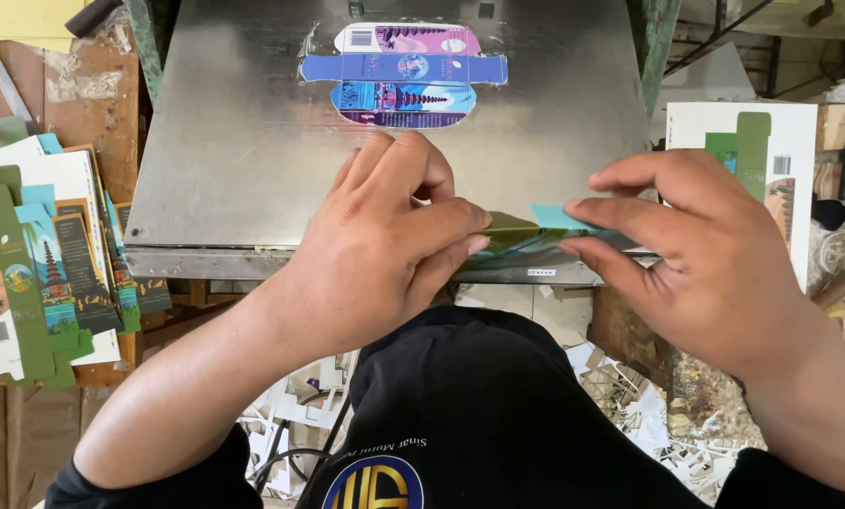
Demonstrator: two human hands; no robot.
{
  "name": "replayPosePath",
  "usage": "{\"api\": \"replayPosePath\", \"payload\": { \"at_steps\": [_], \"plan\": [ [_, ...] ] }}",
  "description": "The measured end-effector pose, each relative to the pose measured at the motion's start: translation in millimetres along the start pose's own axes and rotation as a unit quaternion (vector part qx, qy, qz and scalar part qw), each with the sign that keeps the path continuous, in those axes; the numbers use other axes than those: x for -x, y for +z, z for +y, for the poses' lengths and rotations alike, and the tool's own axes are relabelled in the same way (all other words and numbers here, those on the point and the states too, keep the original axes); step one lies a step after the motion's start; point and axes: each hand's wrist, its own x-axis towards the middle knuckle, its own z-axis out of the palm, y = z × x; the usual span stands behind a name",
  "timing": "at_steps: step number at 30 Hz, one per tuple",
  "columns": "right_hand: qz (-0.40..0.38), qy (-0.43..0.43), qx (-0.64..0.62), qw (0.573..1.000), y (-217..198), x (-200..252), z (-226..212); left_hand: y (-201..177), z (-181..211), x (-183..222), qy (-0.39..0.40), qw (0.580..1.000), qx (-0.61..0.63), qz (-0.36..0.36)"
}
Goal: The person places a printed sheet onto a machine platform, aligns it, and then folds and inspects multiple cardboard packaging sleeves.
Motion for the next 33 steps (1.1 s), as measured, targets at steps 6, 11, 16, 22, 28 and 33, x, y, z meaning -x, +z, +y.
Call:
{"api": "replayPosePath", "payload": {
  "at_steps": [6,11,16,22,28,33],
  "plan": [
    [-0.06,0.028,-0.042,0.997,1,-9,-3,-4,4,4,0.013,0.996,-0.086,-0.011],
    [-0.06,0.022,-0.082,0.995,-3,-14,-8,-1,0,6,0.031,0.998,-0.06,-0.005],
    [-0.085,0.042,-0.118,0.988,-4,-20,-10,-6,2,3,0.017,0.996,-0.072,-0.058],
    [-0.119,0.11,-0.117,0.98,-6,-28,-9,-12,-10,-2,0.006,0.999,-0.016,-0.05],
    [-0.139,0.17,-0.157,0.963,-5,-30,-2,-32,-25,2,-0.119,0.973,0.18,-0.085],
    [-0.141,0.17,-0.144,0.965,-3,-31,-3,-21,-32,12,-0.196,0.955,0.214,-0.06]
  ]
}}
